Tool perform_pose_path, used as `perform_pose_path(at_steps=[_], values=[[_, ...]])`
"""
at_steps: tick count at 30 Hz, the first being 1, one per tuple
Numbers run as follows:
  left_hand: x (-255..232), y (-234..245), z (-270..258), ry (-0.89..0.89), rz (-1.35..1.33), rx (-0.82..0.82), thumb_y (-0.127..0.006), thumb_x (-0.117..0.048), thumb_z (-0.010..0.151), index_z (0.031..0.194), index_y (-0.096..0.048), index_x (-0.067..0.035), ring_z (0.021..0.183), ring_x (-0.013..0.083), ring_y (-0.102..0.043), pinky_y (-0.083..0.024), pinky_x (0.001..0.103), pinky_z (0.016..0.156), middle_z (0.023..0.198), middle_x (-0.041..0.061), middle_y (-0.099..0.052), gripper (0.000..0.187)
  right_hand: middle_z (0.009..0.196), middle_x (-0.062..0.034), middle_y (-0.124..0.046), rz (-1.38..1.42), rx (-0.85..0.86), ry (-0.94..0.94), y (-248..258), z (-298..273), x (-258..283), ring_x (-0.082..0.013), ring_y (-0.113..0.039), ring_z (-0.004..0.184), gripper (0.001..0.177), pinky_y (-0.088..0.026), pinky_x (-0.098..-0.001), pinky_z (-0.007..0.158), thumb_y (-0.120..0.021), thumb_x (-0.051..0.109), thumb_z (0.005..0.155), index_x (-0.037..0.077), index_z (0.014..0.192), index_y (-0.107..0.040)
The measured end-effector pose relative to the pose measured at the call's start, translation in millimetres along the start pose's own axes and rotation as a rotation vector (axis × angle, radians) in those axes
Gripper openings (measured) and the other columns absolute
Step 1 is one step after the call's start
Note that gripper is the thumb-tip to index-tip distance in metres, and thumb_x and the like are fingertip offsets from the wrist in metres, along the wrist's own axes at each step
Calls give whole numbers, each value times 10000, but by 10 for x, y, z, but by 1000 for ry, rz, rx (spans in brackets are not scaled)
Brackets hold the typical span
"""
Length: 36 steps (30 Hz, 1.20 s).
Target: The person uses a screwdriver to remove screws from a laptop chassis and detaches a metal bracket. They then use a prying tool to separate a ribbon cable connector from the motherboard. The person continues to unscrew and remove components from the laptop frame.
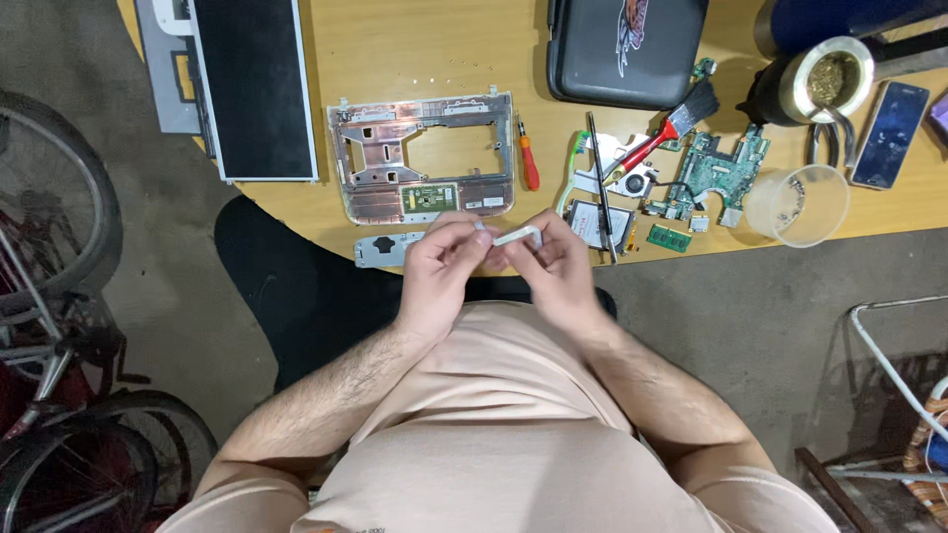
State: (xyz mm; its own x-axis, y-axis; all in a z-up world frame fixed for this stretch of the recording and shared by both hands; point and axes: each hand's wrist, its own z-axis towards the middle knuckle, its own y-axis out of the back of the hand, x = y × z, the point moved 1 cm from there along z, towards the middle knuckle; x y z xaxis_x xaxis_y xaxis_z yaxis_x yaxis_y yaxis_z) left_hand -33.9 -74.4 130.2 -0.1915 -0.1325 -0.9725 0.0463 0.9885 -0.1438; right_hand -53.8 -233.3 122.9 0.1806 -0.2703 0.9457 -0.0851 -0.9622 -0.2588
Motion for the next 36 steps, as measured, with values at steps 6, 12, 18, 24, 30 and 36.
perform_pose_path(at_steps=[6, 12, 18, 24, 30, 36], values=[[-142, 20, -114, 68, 74, -26, -782, -64, 920, 979, -803, -66, 803, 21, -631, -543, 193, 706, 850, 61, -797, 62, 918, -240, -708, -971, -43, 76, 1000, 207, 193, -478, -728, 856, 283, -607, -504, 718, -831, -66, 879, -37, 1128, -699], [-215, 85, -198, 156, -3, -21, -808, -68, 888, 1013, -803, -56, 722, 14, -604, -532, 159, 648, 810, 63, -784, 126, 837, -95, -683, -1501, -99, 43, 1674, 263, -442, -338, -742, 784, 258, -618, -442, 678, -867, 276, 894, 79, 984, -726], [-233, 141, -366, 264, -192, -23, -760, -54, 923, 1057, -765, 11, 777, 104, -698, -613, 243, 725, 849, 136, -773, 149, 821, -143, -715, -1428, -39, -21, 1669, 315, -539, -338, -746, 786, 287, -614, -416, 665, -880, 278, 940, 28, 981, -746], [-233, 133, -381, 369, -333, -48, -724, -29, 937, 1084, -740, 25, 820, 148, -762, -653, 242, 745, 928, 172, -793, 157, 877, -256, -724, -1411, 0, 49, 1566, 176, -291, -457, -730, 779, 231, -590, -559, 629, -779, 149, 966, -11, 1112, -702], [-9, 89, -386, 356, -321, -54, -696, -17, 962, 1132, -728, 39, 898, 195, -768, -655, 294, 810, 1002, 211, -788, 181, 944, -231, -698, -478, -24, 306, 529, -175, 303, -347, -746, 832, 298, -643, -408, 686, -684, -18, 976, 27, 1099, -417], [4, 120, -414, 314, -198, -50, -697, -9, 966, 1125, -745, 42, 909, 189, -750, -673, 341, 800, 999, 213, -787, 174, 887, -226, -661, -191, 60, 565, 3, -179, 171, -358, -742, 823, 308, -614, -392, 697, -761, -88, 883, 0, 947, -473]])
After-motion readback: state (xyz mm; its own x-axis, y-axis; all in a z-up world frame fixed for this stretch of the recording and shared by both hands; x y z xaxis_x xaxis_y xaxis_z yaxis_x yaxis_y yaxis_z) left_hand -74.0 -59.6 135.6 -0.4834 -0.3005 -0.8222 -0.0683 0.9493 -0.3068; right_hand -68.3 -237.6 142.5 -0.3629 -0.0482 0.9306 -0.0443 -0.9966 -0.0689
